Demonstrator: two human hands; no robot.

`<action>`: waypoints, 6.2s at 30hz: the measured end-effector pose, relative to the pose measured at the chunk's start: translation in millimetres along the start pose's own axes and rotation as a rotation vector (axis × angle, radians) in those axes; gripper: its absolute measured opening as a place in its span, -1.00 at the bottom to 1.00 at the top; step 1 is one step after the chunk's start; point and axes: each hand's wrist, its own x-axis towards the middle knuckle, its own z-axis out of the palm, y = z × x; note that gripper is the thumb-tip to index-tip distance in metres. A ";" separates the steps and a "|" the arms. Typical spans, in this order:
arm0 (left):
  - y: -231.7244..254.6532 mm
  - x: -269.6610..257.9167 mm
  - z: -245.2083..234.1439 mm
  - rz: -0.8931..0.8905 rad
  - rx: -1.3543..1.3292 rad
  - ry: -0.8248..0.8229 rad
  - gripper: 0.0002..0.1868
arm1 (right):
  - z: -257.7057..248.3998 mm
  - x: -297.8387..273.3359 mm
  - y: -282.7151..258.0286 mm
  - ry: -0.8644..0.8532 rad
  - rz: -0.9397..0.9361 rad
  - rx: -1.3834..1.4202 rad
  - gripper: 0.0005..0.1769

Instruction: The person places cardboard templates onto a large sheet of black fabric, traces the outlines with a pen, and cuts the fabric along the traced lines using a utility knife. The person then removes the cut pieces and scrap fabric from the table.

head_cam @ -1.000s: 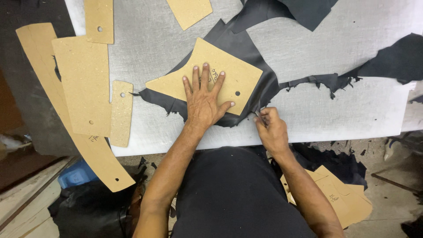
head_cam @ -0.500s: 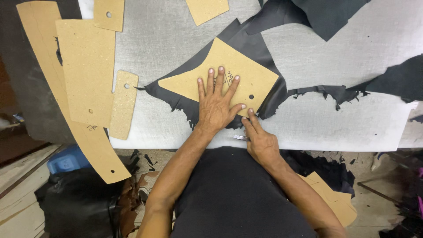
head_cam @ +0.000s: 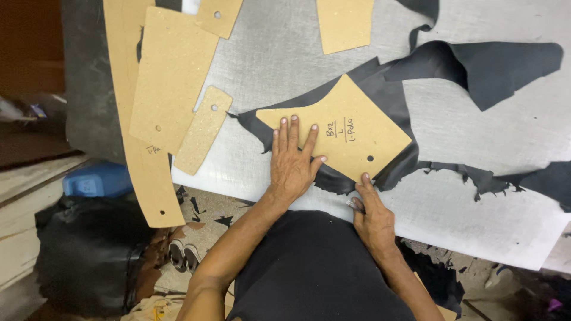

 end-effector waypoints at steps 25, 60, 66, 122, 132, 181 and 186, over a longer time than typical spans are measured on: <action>23.9 -7.3 3.8 -0.006 -0.036 0.043 -0.04 | -95.4 39.7 89.6 0.499 -0.087 -0.196 -0.69; 25.8 36.9 -31.7 -0.378 0.225 -0.239 0.15 | -21.6 250.6 -34.9 -0.311 -1.109 -0.654 -0.45; 31.5 50.9 -42.1 -0.378 0.293 -0.361 0.12 | -73.5 343.2 -27.0 -0.334 -1.331 -0.862 -0.57; 80.9 126.6 -5.1 1.027 0.883 -0.583 -0.07 | 61.2 21.2 -105.1 0.727 0.567 -0.163 -0.71; -26.1 156.1 -42.4 0.942 0.094 -0.576 -0.72 | 78.6 -15.3 -122.0 0.687 0.461 0.097 -0.73; -56.8 176.9 -63.4 1.021 0.732 -0.633 -0.15 | 127.5 115.3 -133.2 0.278 -0.391 -0.482 -0.60; -53.9 166.8 -71.0 0.991 0.879 -0.704 -0.09 | 78.8 78.0 -78.8 0.171 -0.412 -0.550 -0.54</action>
